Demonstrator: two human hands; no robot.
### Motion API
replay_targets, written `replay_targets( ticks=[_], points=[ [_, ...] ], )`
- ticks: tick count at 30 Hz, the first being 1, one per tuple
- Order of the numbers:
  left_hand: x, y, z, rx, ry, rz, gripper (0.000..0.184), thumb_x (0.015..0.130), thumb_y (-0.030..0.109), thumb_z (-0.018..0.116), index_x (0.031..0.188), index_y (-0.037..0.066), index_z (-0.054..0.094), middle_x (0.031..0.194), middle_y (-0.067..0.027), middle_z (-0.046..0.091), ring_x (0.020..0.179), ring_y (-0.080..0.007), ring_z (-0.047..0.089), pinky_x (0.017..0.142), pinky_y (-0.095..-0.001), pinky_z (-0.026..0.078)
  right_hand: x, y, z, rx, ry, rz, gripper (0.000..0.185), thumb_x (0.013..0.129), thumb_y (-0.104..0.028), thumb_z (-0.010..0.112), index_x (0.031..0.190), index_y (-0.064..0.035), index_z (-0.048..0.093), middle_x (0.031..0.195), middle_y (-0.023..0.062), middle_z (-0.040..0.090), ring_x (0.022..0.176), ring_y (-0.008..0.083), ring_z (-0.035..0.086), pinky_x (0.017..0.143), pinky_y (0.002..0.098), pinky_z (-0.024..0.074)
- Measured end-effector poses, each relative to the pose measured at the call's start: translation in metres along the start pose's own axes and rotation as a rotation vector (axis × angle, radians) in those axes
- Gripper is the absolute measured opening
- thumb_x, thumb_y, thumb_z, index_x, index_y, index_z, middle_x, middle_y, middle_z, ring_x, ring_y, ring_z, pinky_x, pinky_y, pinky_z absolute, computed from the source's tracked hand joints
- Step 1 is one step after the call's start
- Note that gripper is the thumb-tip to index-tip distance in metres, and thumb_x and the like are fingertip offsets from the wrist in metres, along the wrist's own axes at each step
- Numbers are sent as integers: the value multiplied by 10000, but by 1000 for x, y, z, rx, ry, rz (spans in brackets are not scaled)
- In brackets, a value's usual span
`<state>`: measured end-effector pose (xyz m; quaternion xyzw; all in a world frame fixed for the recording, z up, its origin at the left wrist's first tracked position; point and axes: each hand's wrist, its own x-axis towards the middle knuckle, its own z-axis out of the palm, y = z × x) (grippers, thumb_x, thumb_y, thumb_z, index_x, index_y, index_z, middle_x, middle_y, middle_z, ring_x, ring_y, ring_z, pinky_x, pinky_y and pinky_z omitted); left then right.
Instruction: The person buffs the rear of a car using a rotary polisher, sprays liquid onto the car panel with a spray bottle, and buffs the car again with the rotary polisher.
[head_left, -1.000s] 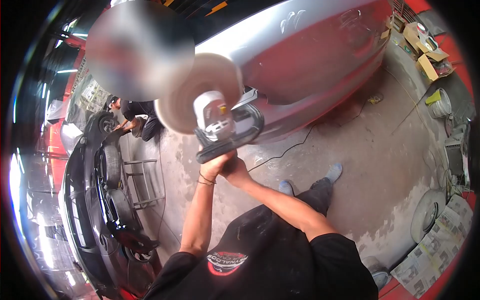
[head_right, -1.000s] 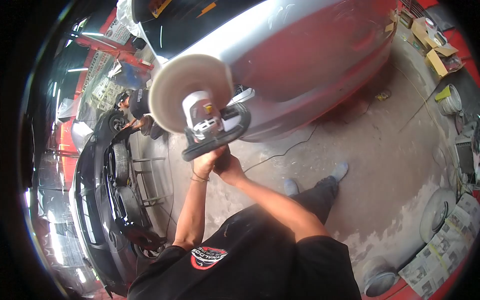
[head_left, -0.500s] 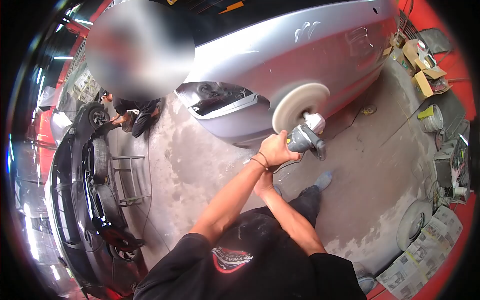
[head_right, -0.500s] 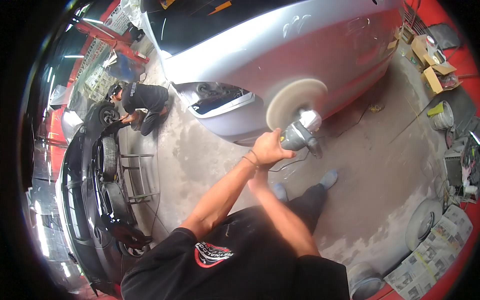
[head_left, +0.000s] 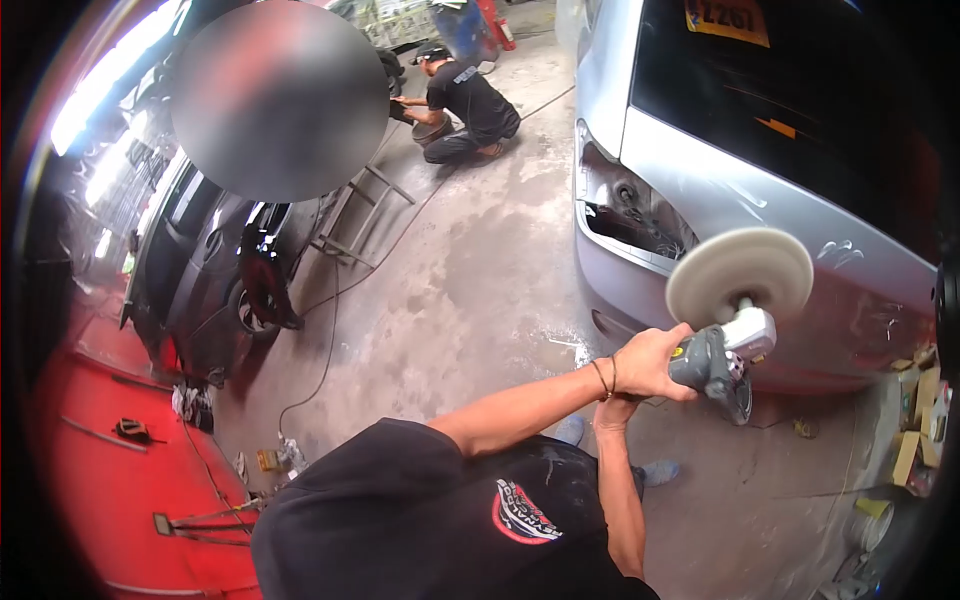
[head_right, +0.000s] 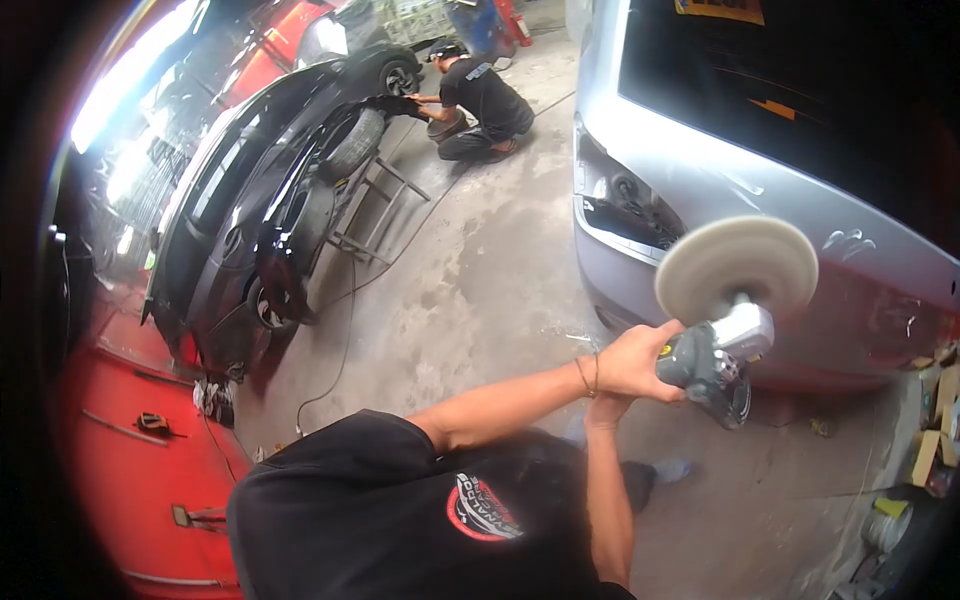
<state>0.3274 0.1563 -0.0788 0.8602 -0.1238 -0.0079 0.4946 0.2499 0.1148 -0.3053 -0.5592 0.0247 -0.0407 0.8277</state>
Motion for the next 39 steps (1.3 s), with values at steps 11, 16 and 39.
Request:
replay_targets(
  ticks=[11,16,39],
  points=[
    [-13,-43,73,-477,317,-38,742,770,266,983,1376,-6,653,1212,-153,779,1109,-272,761,1005,-429,607,53,-89,-98,-549,-455,-193,212,890,-151,812,1048,-29,740,1019,184,786,1027,391,765,885,488,601],
    [21,-49,131,-398,192,-29,564,827,182,943,1316,12,718,1210,-99,796,1121,-223,767,998,-400,625,74,-121,-143,-526,-287,-125,288,929,-195,779,1170,-47,725,1084,178,786,1071,394,749,919,500,595],
    [111,9,233,259,-545,-251,970,699,553,921,1344,-86,579,1066,-343,769,1050,-493,775,957,-521,597,17,-50,-167,856,348,705,505,1022,-394,667,1449,-127,631,1372,65,697,1326,273,654,1164,484,507]
  ],
)
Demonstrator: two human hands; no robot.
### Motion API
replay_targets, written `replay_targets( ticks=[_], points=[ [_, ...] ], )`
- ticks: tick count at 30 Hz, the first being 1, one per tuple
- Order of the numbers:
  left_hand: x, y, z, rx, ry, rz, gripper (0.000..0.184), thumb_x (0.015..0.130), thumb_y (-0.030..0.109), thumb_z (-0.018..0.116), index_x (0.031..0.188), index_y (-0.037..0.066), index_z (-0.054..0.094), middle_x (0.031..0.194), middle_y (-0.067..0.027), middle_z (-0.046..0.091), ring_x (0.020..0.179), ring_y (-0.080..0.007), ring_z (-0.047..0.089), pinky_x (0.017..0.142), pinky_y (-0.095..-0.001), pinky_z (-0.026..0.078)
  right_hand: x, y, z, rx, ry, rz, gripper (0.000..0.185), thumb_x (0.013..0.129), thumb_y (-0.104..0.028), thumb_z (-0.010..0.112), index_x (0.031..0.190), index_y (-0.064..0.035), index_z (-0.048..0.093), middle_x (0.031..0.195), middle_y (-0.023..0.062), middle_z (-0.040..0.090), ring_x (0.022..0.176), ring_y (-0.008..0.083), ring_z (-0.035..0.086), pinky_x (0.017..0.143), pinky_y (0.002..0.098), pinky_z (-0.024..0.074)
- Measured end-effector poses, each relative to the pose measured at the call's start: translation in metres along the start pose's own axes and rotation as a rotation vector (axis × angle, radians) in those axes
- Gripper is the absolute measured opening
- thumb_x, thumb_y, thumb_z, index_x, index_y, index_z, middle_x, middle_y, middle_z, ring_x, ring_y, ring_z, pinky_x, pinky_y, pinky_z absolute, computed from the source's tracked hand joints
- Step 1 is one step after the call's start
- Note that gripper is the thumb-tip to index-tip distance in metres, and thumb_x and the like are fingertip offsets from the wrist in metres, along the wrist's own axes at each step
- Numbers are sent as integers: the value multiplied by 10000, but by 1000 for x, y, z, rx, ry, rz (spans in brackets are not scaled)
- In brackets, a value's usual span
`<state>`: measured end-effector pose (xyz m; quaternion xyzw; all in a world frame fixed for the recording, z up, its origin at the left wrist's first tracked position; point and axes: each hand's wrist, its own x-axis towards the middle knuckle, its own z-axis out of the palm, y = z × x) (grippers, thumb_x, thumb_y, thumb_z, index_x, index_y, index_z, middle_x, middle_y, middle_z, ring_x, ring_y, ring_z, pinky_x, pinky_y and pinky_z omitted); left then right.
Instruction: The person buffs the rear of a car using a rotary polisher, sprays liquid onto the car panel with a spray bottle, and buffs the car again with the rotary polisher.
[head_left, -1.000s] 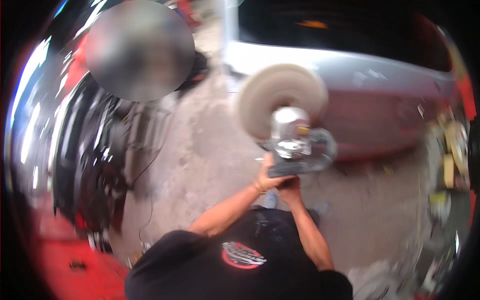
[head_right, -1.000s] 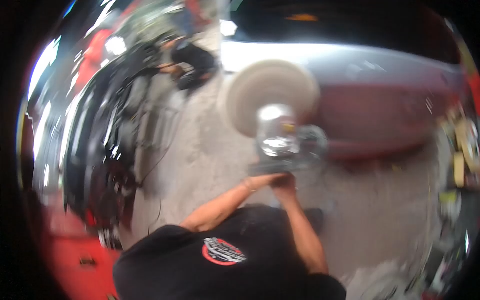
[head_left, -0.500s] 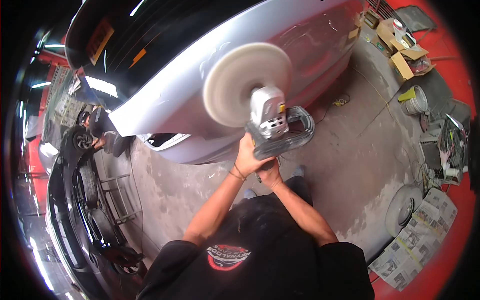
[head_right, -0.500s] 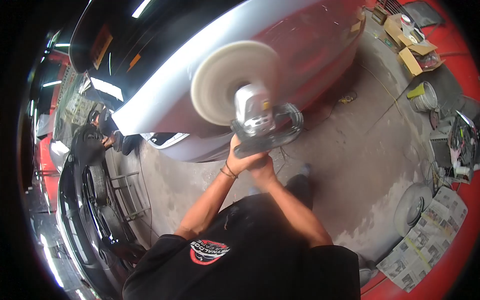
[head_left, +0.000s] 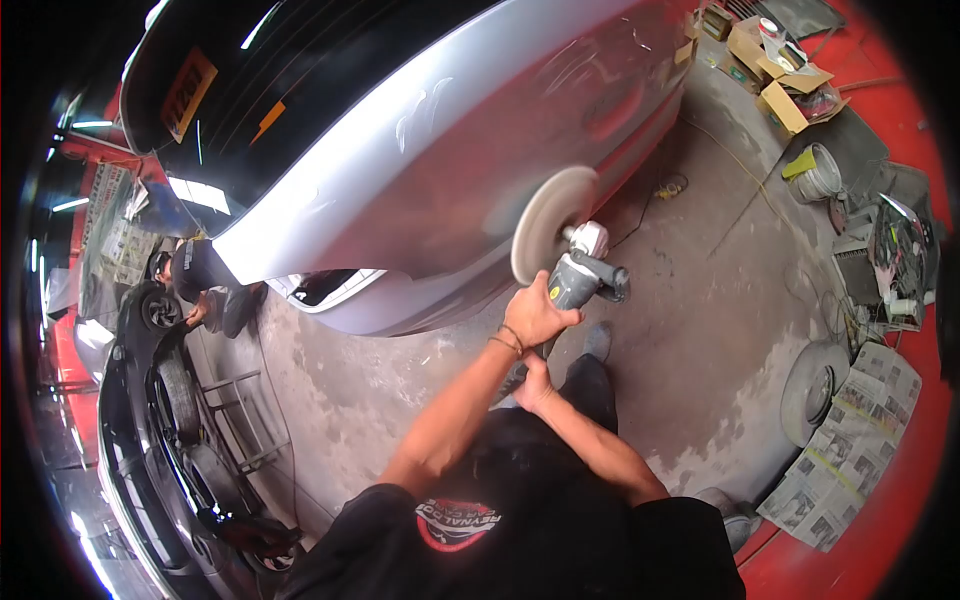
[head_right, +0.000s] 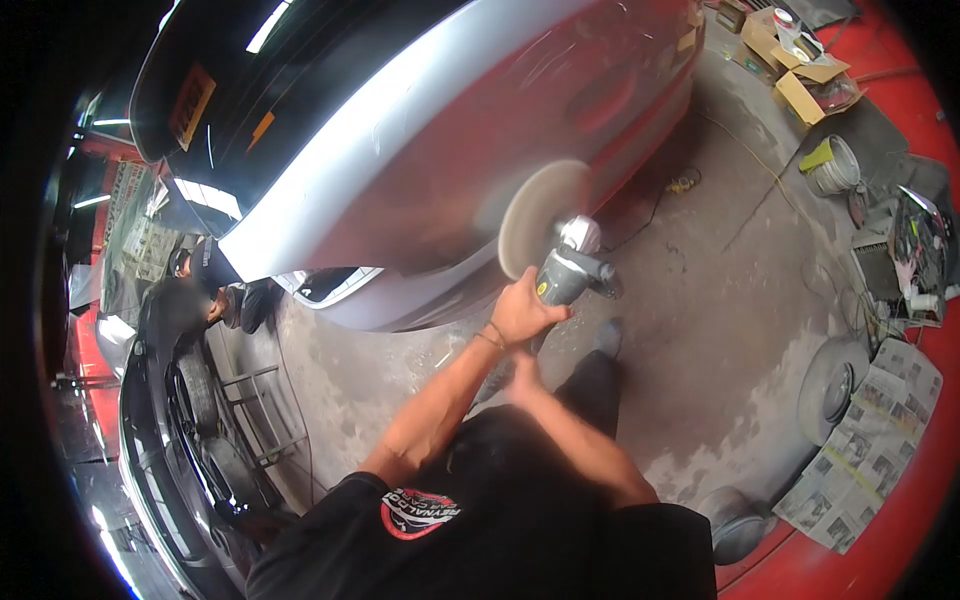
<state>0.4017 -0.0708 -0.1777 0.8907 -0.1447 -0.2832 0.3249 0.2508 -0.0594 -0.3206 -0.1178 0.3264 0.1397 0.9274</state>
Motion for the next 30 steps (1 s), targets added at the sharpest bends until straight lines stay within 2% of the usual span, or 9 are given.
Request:
replay_targets(
  ticks=[2,7,12,17,19,23,24,28,30],
  points=[
    [-22,-16,-1,-3,19,-41,968,705,545,923,1348,-90,576,1066,-344,768,1057,-494,774,955,-521,596,0,29,-20,-9,-60,34,478,997,-354,675,1420,-133,654,1364,55,699,1304,270,660,1156,479,510],
    [-89,-44,-19,-18,119,-65,888,713,526,931,1276,-37,539,1005,-325,774,988,-522,774,885,-558,615,-1,97,-65,-534,-271,-159,518,944,-259,695,1446,-139,657,1356,23,695,1274,225,648,1106,413,507],
    [-130,-25,-53,-195,260,8,771,740,415,964,1219,-25,551,1002,-303,783,971,-455,805,857,-519,628,-55,75,26,-383,-335,-126,533,923,-181,740,1440,-97,640,1285,24,704,1190,200,677,1021,395,548],
    [-110,-16,-41,-239,249,40,755,745,420,954,1225,-26,577,1032,-289,796,1012,-443,809,892,-503,629,-52,38,35,-381,-366,-151,369,935,-200,760,1275,-80,682,1072,54,732,972,215,722,887,410,589],
    [-88,-11,-22,-222,237,41,768,742,432,952,1236,-27,584,1036,-290,797,1023,-450,807,900,-507,626,-47,21,22,-464,-422,-268,291,949,-222,754,1199,-85,691,988,58,718,910,220,711,852,415,583],
    [-37,22,10,-156,174,28,811,728,476,943,1254,-30,589,1038,-298,793,1021,-468,798,913,-519,621,-49,-32,13,-152,-403,-39,203,978,-269,741,1072,-96,690,877,57,676,829,221,684,789,419,566],
    [-23,35,17,-137,165,16,818,725,485,940,1256,-30,589,1038,-302,791,1020,-471,796,914,-521,620,-52,-47,13,-258,-405,-132,204,999,-297,728,1027,-101,678,846,47,648,790,220,661,764,416,549],
    [31,84,43,-72,118,-57,865,717,514,921,1278,-50,579,1048,-331,779,1034,-487,788,921,-533,615,-59,-126,15,-80,-225,15,222,1016,-326,713,1000,-110,669,845,38,636,789,221,641,776,420,533],
    [63,110,53,-30,105,-69,905,714,535,913,1301,-62,571,1054,-337,776,1041,-489,787,921,-532,616,-56,-167,16,-22,-244,36,235,1004,-340,714,976,-113,658,833,40,635,787,222,635,787,427,531]
  ],
)
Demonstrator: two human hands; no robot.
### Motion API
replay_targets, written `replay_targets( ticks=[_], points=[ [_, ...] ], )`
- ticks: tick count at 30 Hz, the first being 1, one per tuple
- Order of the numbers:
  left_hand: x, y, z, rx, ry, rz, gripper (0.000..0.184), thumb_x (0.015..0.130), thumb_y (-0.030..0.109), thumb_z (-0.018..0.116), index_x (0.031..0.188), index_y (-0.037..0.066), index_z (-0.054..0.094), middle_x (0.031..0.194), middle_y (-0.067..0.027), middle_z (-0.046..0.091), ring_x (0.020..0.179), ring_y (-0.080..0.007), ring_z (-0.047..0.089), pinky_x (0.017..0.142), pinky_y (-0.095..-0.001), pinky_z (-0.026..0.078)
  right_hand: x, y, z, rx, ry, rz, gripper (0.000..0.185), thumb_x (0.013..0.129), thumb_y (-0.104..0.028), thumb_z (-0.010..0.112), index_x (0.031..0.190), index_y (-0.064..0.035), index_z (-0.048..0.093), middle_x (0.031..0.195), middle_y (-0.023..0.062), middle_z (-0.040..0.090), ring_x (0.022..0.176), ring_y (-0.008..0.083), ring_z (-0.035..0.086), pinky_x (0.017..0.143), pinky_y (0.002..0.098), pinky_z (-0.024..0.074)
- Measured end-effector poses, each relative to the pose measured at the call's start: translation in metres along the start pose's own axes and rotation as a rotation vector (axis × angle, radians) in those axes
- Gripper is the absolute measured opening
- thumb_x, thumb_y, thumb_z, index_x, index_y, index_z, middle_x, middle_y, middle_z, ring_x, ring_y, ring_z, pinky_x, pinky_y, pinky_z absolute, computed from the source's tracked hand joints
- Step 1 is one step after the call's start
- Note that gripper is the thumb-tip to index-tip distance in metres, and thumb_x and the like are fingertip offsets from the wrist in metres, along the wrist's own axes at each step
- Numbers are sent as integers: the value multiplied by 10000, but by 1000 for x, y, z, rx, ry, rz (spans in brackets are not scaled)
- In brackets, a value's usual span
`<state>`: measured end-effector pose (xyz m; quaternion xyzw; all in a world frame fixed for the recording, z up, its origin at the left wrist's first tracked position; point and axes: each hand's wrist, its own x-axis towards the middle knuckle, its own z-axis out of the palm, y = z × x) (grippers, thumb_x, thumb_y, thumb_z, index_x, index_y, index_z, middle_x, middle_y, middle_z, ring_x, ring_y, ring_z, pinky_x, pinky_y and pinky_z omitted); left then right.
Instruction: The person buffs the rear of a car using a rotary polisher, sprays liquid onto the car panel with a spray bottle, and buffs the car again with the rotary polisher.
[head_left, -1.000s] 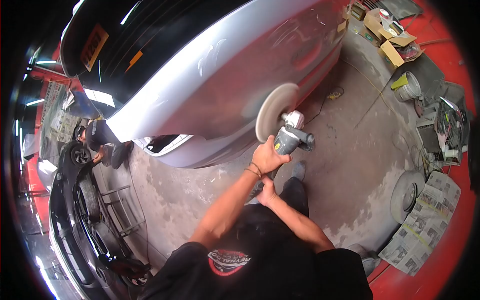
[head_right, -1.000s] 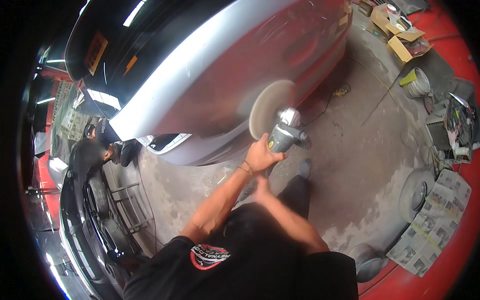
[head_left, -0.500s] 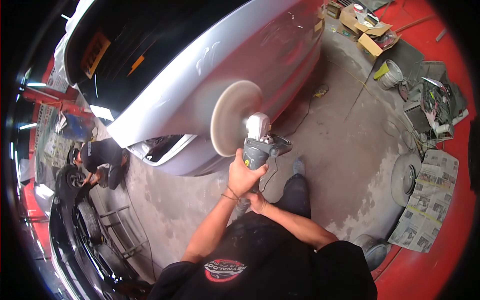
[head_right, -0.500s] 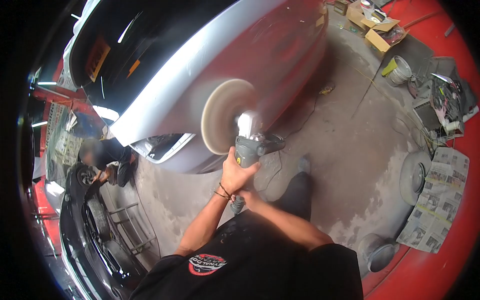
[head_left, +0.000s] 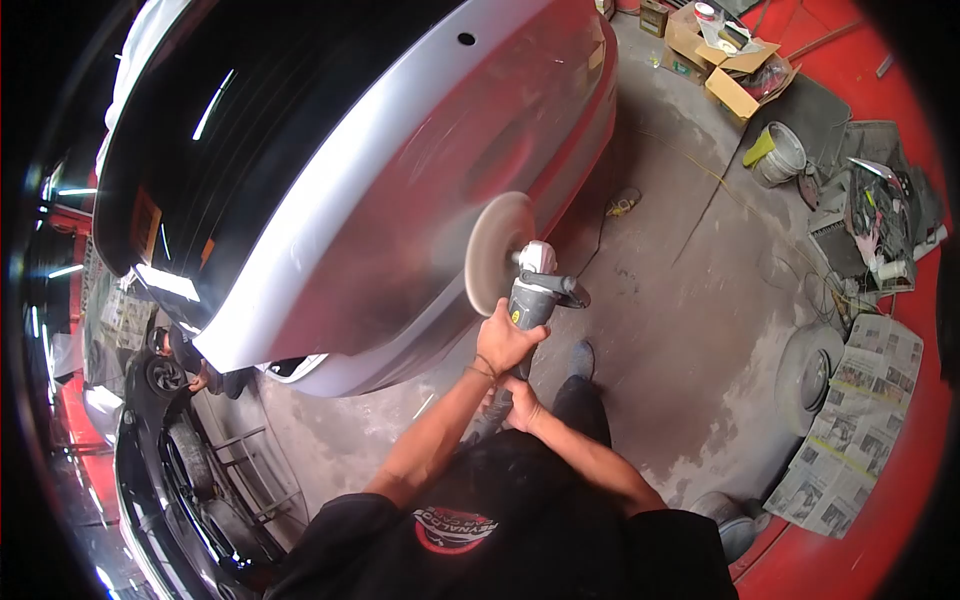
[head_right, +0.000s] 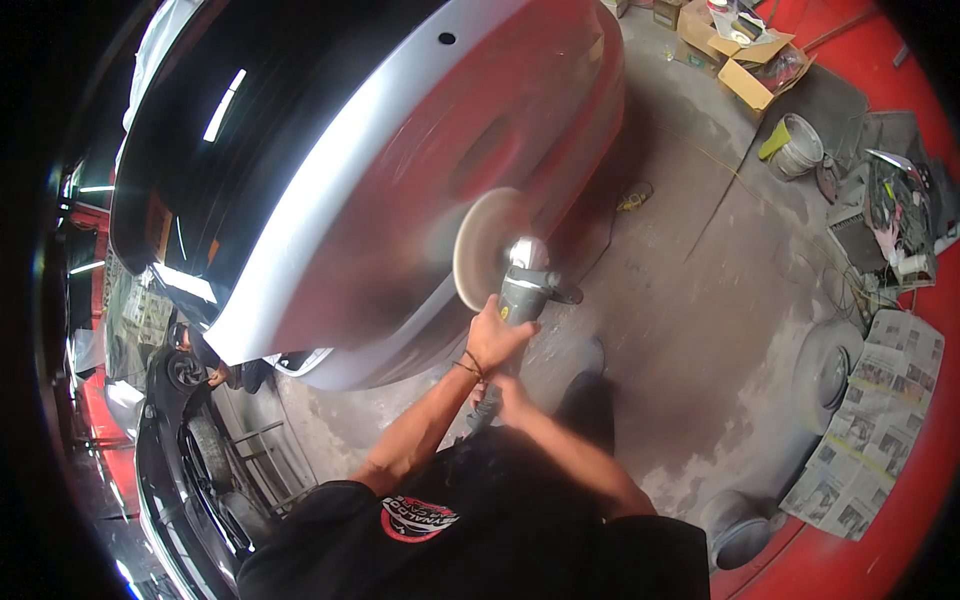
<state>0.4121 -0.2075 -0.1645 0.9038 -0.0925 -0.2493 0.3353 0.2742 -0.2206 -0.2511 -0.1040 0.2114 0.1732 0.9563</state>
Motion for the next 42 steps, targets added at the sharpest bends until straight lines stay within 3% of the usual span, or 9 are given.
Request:
replay_targets(
  ticks=[6,16,21,25,29,33,37,39,42],
  points=[
    [82,79,33,140,3,-24,1053,723,571,885,1461,-91,528,1093,-339,778,1067,-482,787,949,-524,623,13,-114,-4,20,-37,14,276,972,-383,691,918,-117,642,803,49,631,787,229,625,803,439,524],
    [169,200,28,16,39,62,859,742,521,889,1307,-53,590,1061,-317,775,1049,-476,781,953,-521,605,35,-268,18,-124,-19,-117,250,970,-355,687,939,-108,670,824,52,651,768,235,653,779,412,552],
    [164,209,2,-144,121,148,858,718,506,891,1298,-45,579,1040,-333,773,1027,-495,781,930,-536,612,37,-285,38,-294,-36,-159,230,977,-329,665,929,-104,661,816,51,632,765,234,644,767,434,558],
    [119,191,-36,-293,162,201,869,720,479,925,1323,-47,589,1120,-298,773,1078,-430,776,971,-487,596,35,-247,56,-318,-74,-182,140,977,-155,669,1020,-22,666,821,80,602,744,254,649,724,444,570],
    [58,138,-77,-449,158,253,821,781,380,941,1393,-41,594,1272,-215,753,1185,-300,730,1068,-418,554,36,-175,67,-630,-71,-339,106,964,-152,673,976,-47,660,810,75,628,737,233,664,741,416,575],
    [-5,53,-96,-679,230,369,812,777,278,957,1439,-14,588,1293,-167,749,1178,-246,713,1073,-407,552,43,-94,68,-876,-168,-448,242,869,-44,712,1110,-34,706,902,71,716,773,191,713,743,395,596],
    [-77,-63,-115,-752,255,386,719,753,183,979,1348,-30,636,1230,-137,751,1112,-235,717,1029,-410,578,46,9,55,-1216,-254,-613,316,888,-146,816,1184,-52,758,1088,103,825,1023,261,792,919,433,625],
    [-118,-116,-119,-759,315,369,581,779,159,957,1283,-13,722,1185,-105,796,1056,-201,751,988,-395,605,44,52,62,-1359,-323,-623,350,883,-188,859,1193,-60,760,1098,117,826,1041,264,797,924,435,626],
    [-177,-161,-127,-810,438,193,536,800,136,937,1277,-12,744,1201,-93,808,1060,-191,763,976,-373,614,48,110,55,-1459,-403,-392,391,887,-218,886,1217,-56,753,1118,131,828,1060,277,800,932,440,626]
  ],
)
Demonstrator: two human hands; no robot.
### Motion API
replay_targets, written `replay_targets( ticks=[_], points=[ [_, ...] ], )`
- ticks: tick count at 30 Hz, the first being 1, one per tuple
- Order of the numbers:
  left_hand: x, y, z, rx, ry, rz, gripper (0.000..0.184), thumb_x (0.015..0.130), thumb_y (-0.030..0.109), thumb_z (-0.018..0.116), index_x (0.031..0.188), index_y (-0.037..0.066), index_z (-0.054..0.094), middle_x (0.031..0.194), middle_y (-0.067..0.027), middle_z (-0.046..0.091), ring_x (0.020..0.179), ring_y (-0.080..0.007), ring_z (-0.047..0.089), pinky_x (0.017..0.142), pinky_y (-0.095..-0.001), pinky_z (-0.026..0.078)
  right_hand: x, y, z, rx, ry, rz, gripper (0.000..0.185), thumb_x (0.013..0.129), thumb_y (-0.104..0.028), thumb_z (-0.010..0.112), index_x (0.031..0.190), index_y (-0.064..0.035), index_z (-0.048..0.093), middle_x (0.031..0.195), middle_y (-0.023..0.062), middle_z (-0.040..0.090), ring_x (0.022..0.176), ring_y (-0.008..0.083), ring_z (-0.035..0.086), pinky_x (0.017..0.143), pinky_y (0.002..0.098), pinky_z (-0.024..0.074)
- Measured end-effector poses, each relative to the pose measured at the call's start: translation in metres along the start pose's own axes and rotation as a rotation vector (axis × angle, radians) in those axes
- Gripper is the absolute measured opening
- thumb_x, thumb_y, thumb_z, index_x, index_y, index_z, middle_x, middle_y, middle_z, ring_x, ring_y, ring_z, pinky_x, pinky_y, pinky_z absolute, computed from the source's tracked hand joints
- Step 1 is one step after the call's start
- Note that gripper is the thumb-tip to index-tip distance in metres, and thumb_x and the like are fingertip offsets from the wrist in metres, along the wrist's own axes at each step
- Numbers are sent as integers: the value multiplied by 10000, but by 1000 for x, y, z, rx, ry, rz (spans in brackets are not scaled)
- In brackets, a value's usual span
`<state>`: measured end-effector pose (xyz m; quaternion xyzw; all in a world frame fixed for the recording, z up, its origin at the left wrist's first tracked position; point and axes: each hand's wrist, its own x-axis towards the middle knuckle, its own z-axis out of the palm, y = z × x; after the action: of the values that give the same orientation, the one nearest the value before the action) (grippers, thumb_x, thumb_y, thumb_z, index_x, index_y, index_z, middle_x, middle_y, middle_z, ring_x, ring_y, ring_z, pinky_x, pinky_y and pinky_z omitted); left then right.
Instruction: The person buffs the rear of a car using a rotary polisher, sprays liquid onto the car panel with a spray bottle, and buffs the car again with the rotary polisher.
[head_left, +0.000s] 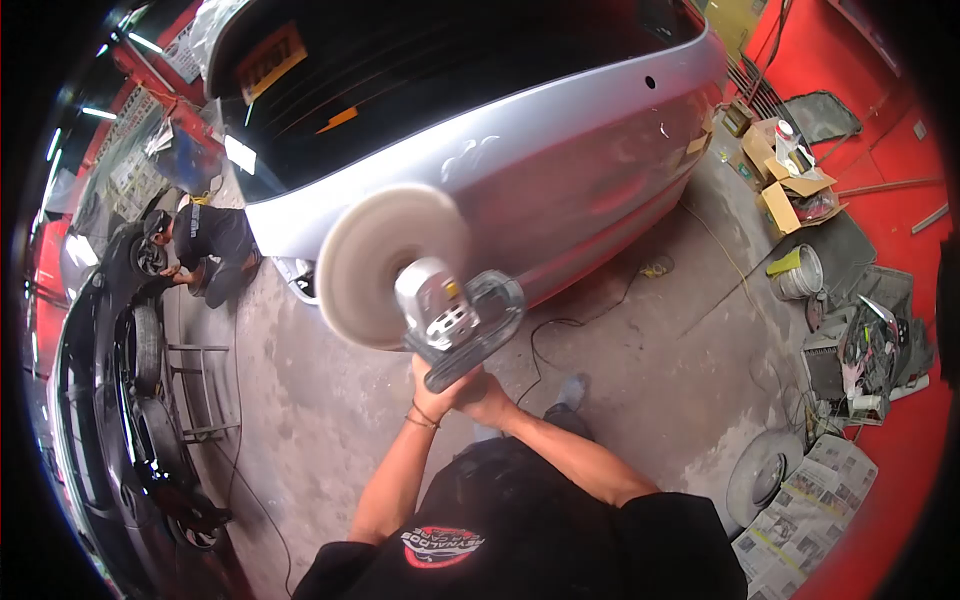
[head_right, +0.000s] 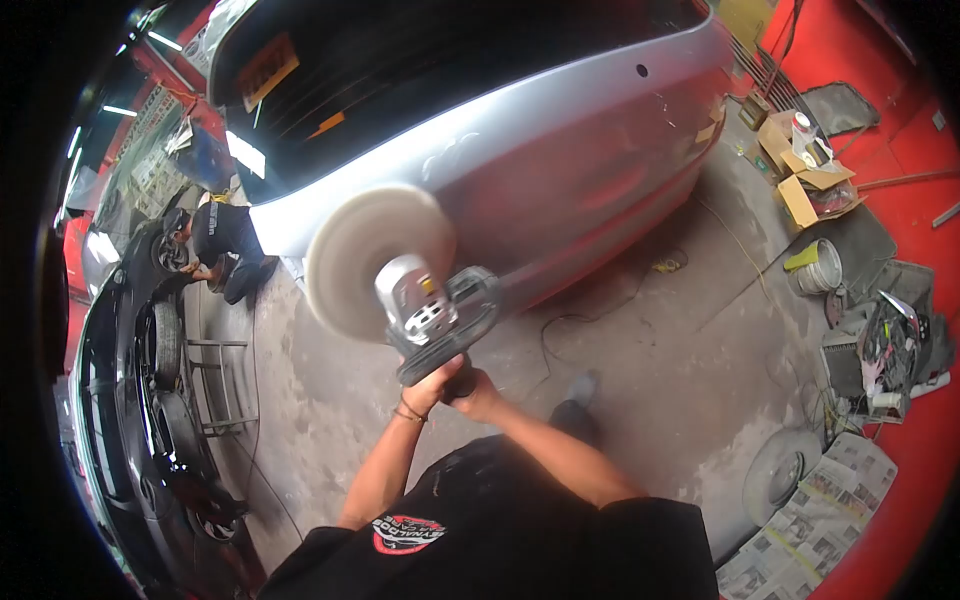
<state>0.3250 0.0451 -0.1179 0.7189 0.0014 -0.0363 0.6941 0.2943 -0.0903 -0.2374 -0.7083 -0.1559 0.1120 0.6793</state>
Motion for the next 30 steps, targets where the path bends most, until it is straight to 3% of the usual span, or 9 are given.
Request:
replay_targets(
  ticks=[4,11,16,17,19,23,24,25,30],
  points=[
    [-33,-24,-35,-57,82,-29,517,801,110,926,1270,-12,746,1192,-88,808,1058,-193,763,973,-371,613,-15,19,41,-42,-186,82,445,961,-278,827,1341,-91,690,1262,114,774,1193,337,736,1021,446,568],
    [-28,-27,23,-26,7,55,533,798,119,942,1263,-9,715,1171,-88,803,1045,-185,754,964,-367,610,-49,16,-4,69,-42,105,485,876,-195,880,1306,-48,711,1214,144,798,1180,293,761,1007,435,596],
    [14,-14,108,-98,-93,19,590,782,176,920,1300,-16,713,1145,-64,780,1022,-162,712,954,-359,591,-64,28,-71,92,149,145,295,881,-172,803,1139,-47,733,958,92,765,939,213,744,846,404,590],
    [27,-12,123,-66,-133,-12,661,781,194,933,1350,-15,669,1191,-86,773,1072,-176,714,991,-370,585,-65,34,-86,122,160,175,287,883,-175,794,1132,-49,727,946,85,751,930,207,731,837,402,582],
    [57,-5,162,-6,-209,-73,808,779,232,960,1450,-13,581,1285,-129,758,1171,-203,718,1066,-393,573,-65,37,-136,169,75,352,500,929,-277,811,1360,-51,696,1243,109,769,1207,254,729,1045,428,576],
    [122,14,247,150,-297,-2,944,748,397,966,1484,-39,567,1325,-217,750,1225,-294,731,1109,-424,551,-47,46,-206,642,345,282,263,948,-193,761,1164,-51,710,938,101,729,894,260,728,858,441,592],
    [141,14,267,186,-326,10,1029,732,470,960,1515,-56,548,1355,-279,734,1265,-351,729,1125,-435,547,-41,47,-225,705,349,256,212,961,-190,739,1121,-58,700,929,98,718,861,257,707,835,434,583],
    [158,15,286,225,-339,-15,1032,762,445,953,1558,-58,532,1394,-233,728,1318,-319,697,1170,-418,514,-34,46,-246,769,349,238,164,973,-187,717,1078,-64,691,921,95,707,829,253,687,811,428,574],
    [205,71,353,376,-299,11,1089,731,601,927,1430,-130,523,1186,-379,740,1148,-490,759,1031,-486,584,-14,-15,-335,839,442,275,173,1016,-213,669,1084,-55,693,895,84,685,809,234,682,779,412,571]
  ],
)
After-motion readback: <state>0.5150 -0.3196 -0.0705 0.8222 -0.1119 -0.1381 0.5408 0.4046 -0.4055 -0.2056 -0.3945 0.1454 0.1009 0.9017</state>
